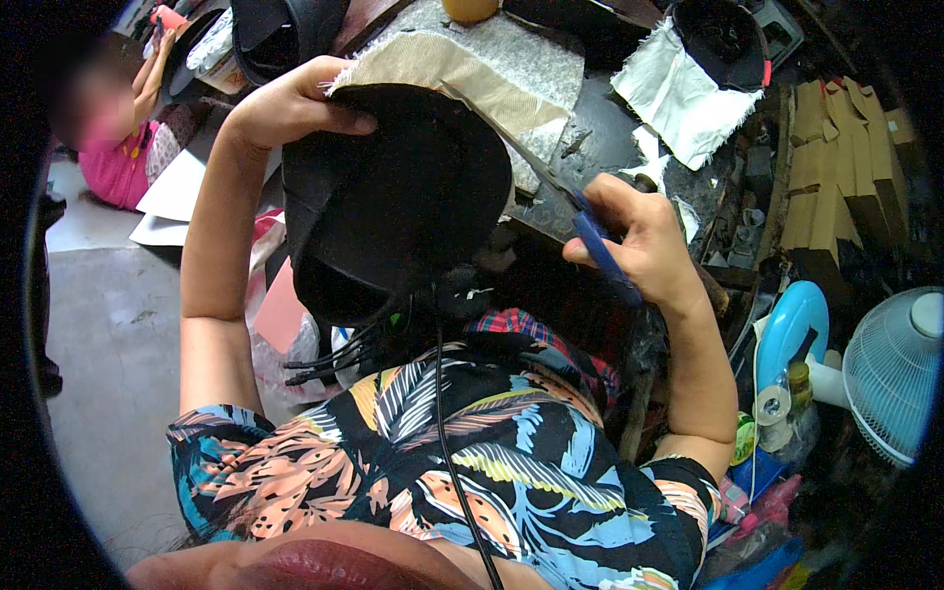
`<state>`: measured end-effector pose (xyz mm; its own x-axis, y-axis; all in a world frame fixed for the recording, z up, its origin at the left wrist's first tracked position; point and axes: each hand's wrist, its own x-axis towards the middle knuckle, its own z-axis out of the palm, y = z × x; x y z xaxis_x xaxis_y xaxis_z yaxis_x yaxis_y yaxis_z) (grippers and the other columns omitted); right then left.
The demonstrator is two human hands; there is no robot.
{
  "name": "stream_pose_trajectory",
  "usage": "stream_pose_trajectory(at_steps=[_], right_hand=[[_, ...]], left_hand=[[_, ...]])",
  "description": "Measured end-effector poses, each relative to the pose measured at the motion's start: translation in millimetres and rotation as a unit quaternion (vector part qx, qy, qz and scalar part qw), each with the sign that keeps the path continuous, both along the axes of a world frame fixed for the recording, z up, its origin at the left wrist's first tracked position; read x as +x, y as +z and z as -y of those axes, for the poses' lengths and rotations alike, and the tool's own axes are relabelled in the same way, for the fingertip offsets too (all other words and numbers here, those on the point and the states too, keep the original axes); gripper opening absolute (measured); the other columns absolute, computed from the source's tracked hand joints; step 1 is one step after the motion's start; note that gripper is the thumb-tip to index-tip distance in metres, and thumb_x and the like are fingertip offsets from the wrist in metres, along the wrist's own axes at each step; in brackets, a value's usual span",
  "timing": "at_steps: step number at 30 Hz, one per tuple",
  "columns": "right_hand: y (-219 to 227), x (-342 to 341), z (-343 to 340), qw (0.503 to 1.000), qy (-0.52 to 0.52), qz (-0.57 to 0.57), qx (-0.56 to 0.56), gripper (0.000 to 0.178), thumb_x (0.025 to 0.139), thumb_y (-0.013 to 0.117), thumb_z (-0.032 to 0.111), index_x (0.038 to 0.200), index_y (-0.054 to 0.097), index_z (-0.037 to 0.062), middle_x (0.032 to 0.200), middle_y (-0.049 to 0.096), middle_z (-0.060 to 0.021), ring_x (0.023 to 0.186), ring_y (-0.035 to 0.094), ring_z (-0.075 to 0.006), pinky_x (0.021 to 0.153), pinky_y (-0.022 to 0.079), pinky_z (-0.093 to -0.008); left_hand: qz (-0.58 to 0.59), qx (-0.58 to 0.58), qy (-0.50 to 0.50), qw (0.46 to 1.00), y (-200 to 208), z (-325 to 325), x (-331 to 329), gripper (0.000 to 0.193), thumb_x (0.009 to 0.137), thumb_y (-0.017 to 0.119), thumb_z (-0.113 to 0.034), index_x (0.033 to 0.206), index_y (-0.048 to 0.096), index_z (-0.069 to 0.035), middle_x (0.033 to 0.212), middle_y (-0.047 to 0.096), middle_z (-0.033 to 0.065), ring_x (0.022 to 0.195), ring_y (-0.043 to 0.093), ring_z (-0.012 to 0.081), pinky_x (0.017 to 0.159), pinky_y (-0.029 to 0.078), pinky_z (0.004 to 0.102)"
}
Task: The person places a white fabric insert into a black shoe, trims the excess with scissors, and repeats the process for a second shoe. The person handles the shoes and fabric by hand and uses scissors to cut the fabric flush with the shoe edges.
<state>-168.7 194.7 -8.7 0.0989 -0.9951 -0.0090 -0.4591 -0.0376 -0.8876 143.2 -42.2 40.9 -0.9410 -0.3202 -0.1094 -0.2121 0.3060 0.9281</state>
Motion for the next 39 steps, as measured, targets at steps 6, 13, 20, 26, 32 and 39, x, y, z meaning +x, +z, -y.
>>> stream_pose_trajectory(at_steps=[6,13,20,26,32,39], right_hand=[[4.5,-2.1,1.2,0.998,0.020,-0.061,-0.009,0.044,0.071,0.085,0.032,0.087,0.058,0.0012,0.068,0.046,-0.0018,0.062,0.043,-0.0090,0.056,0.037,-0.0276],[13.1,0.3,5.1,0.996,0.026,0.001,0.082,0.045,0.072,0.084,0.035,0.086,0.057,0.0018,0.067,0.046,-0.0072,0.059,0.044,-0.0145,0.056,0.039,-0.0303],[22.9,-1.1,10.2,0.980,0.067,-0.186,-0.032,0.050,0.078,0.082,0.041,0.086,0.056,-0.0007,0.069,0.047,0.0016,0.062,0.044,-0.0048,0.054,0.033,-0.0236],[24.8,-13.1,10.1,0.994,0.019,-0.032,0.103,0.045,0.081,0.083,0.037,0.088,0.057,0.0001,0.071,0.048,0.0037,0.063,0.046,-0.0036,0.055,0.034,-0.0212],[28.8,-10.2,13.5,0.988,0.038,-0.137,0.053,0.043,0.076,0.080,0.033,0.088,0.056,-0.0003,0.072,0.050,0.0023,0.065,0.046,-0.0063,0.058,0.037,-0.0233],[39.4,-5.7,15.8,0.992,0.044,-0.088,0.082,0.048,0.076,0.081,0.039,0.086,0.056,-0.0004,0.074,0.049,0.0020,0.065,0.044,-0.0075,0.058,0.036,-0.0254]], left_hand=[[0.029,-0.051,-0.048,0.997,1.8,-2.6,-6.8,0.037,0.086,0.076,-0.005,0.121,0.066,0.000,0.108,0.070,-0.0022,0.103,0.058,0.0088,0.098,0.044,0.0262],[0.071,-0.046,-0.108,0.991,1.3,0.1,-17.0,0.029,0.086,0.074,-0.008,0.113,0.066,0.002,0.102,0.070,0.0013,0.099,0.058,0.0105,0.094,0.045,0.0270],[0.062,-0.249,-0.098,0.962,-11.5,5.6,-26.6,0.040,0.086,0.075,-0.011,0.122,0.065,0.001,0.114,0.069,0.0061,0.108,0.059,0.0140,0.099,0.046,0.0301],[0.057,-0.030,-0.073,0.995,-10.7,8.0,-29.0,0.044,0.082,0.075,-0.010,0.123,0.064,0.005,0.116,0.068,0.0095,0.107,0.060,0.0148,0.097,0.046,0.0288],[0.116,-0.018,-0.156,0.981,-12.7,12.5,-37.4,0.033,0.083,0.070,-0.006,0.113,0.068,0.008,0.087,0.069,0.0004,0.085,0.058,0.0060,0.081,0.049,0.0249],[0.150,0.038,-0.159,0.975,-4.1,10.7,-46.2,0.030,0.086,0.069,-0.005,0.115,0.066,0.005,0.095,0.070,0.0037,0.087,0.060,0.0094,0.081,0.050,0.0265]])
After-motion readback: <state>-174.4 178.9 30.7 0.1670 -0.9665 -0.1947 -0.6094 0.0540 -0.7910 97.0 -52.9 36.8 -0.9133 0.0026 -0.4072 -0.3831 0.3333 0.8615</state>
